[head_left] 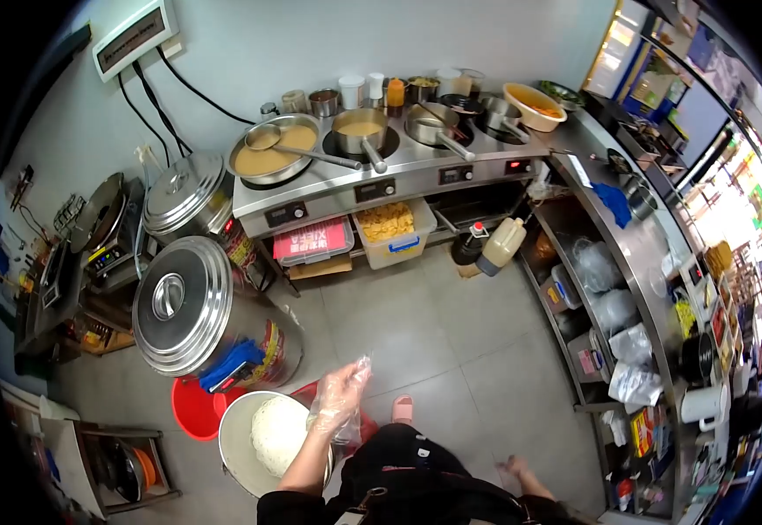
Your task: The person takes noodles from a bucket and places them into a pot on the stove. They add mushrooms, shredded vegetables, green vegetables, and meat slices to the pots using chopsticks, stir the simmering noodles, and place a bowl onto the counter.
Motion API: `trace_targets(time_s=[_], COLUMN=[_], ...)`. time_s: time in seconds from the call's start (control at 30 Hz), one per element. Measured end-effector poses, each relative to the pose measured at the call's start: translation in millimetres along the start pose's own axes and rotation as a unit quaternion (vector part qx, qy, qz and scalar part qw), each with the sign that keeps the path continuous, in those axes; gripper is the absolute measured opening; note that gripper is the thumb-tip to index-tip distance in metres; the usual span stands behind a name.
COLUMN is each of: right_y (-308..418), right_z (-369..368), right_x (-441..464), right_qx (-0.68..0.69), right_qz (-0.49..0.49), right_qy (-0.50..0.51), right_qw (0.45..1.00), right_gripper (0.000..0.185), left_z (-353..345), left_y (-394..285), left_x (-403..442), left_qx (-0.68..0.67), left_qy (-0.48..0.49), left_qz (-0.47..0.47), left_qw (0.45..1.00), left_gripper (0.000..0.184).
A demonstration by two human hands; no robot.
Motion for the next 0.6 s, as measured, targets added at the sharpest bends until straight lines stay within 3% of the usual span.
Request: trace_targets(time_s=[0.03, 0.07, 0.1, 0.2, 0.23, 0.3, 0.37, 0.4, 0.43, 0.47, 0.53, 0.6], right_y=[24.6, 58.1, 86.0, 220.6, 269.4, 374.3, 478.5, 525.2, 569.3, 610.0, 682.6, 735.4], right_z=[36.1, 107.3, 169.6, 311.2, 341.1, 384.2, 420.6, 428.9, 441.0, 460.9, 475.1, 487.9], right_x=[56.6, 62.1, 74.1, 105.6, 114.7, 127.1, 142.7, 160.2, 165.7, 165.3, 181.4, 182.1], right_qx=[-0.030, 0.110, 0.289, 0.289, 0.354, 0.426, 0.429, 0.481, 0.512, 0.485, 0.538, 0.542], right_qz=[0.077, 0.056, 0.075, 0.144, 0.181, 0.199, 0.264, 0.264, 0.253, 0.263, 0.247, 0.226], right_qy=[-0.076, -0.014, -0.134, -0.225, -0.194, -0.033, 0.017, 0.067, 0.119, 0.117, 0.162, 0.167], right_qw=[0.994, 0.992, 0.945, 0.919, 0.897, 0.882, 0.864, 0.833, 0.812, 0.826, 0.790, 0.792], right_gripper=[0.056, 0.041, 0.021, 0.016, 0.016, 0.015, 0.019, 0.006, 0.009, 0.014, 0.020, 0.024], left_z=[-0.1, -2.0, -1.6, 6.3, 9.2, 13.8, 20.2, 23.4, 22.1, 21.8, 14.3, -0.3], left_y=[-16.9, -28.1, -40.9, -65.6, -68.7, -55.3, -34.0, -16.1, -16.3, -23.3, -20.3, -19.1], left_x=[19.1, 34.9, 50.5, 90.7, 102.1, 117.7, 127.6, 130.0, 134.6, 145.7, 161.4, 177.4], left_qx=[0.022, 0.027, 0.023, 0.058, 0.090, 0.060, 0.044, 0.018, 0.042, 0.068, 0.036, 0.009], left_qy=[-0.003, -0.008, -0.025, -0.066, -0.086, -0.127, -0.194, -0.227, -0.240, -0.253, -0.298, -0.329], left_qz=[-0.008, -0.001, -0.010, -0.018, -0.017, 0.033, 0.097, 0.082, 0.091, 0.095, 0.132, 0.155], left_qw=[1.000, 1.000, 0.999, 0.996, 0.992, 0.989, 0.975, 0.970, 0.966, 0.960, 0.945, 0.932], left_gripper=[0.028, 0.028, 0.027, 0.027, 0.027, 0.028, 0.029, 0.029, 0.030, 0.031, 0.034, 0.034])
Point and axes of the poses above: each hand's wrist, its own x-axis towards the middle knuckle, its own z-axis out of the back of the hand, y = z × x, the point moved 9 cm from there along x, towards the middle knuckle, and after that the axes turned 11 degrees about -z, right-handed, at the moved point
